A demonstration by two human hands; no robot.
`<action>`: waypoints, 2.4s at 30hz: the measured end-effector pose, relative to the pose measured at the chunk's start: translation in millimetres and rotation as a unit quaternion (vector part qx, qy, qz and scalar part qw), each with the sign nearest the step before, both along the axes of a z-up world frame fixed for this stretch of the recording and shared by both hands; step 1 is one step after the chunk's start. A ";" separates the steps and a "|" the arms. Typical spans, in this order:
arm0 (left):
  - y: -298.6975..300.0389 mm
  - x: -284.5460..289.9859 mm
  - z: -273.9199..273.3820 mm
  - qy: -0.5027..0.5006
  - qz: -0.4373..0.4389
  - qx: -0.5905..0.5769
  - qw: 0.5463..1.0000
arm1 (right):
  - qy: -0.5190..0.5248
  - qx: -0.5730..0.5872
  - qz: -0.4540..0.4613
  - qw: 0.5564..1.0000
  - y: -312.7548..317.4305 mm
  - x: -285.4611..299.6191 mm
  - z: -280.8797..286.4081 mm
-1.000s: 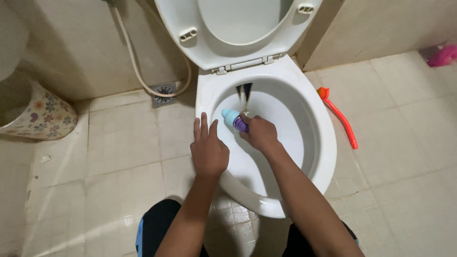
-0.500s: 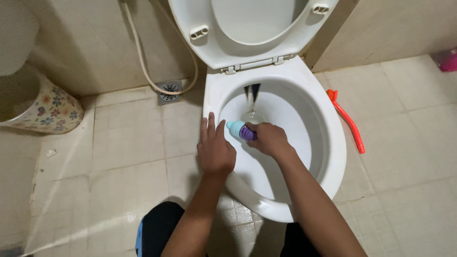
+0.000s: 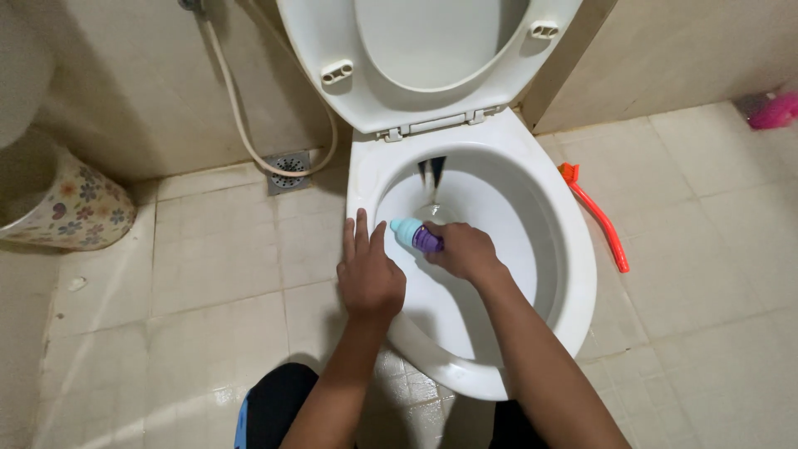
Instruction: The person pours a cleaning liquid from a bottle into the toilet bowl and then places the bottle on a wall shelf. The person is wearing slippers.
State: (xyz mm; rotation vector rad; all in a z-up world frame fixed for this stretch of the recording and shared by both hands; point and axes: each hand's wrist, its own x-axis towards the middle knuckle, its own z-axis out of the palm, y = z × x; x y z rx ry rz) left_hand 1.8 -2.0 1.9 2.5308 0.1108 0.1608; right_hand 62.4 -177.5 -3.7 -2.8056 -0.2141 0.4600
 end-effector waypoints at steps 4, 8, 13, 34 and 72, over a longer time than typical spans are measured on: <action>0.1 -0.4 -4.1 -0.019 -0.001 0.001 1.000 | -0.043 -0.015 -0.045 0.998 -1.2 16.6 -23.0; 0.6 -1.5 1.0 -0.010 0.001 0.001 1.000 | -0.088 -0.002 -0.102 0.991 -6.2 21.4 -37.3; -0.4 0.0 1.9 0.019 0.007 0.012 1.000 | -0.062 -0.020 -0.065 0.996 -3.8 14.1 -26.9; -0.5 -0.6 -4.3 -0.037 0.009 0.004 0.999 | -0.092 -0.014 -0.185 0.978 -24.2 30.9 -34.6; -0.3 -0.9 -2.6 -0.005 0.014 -0.021 1.000 | 0.041 -0.054 0.017 0.998 -0.5 -8.1 11.8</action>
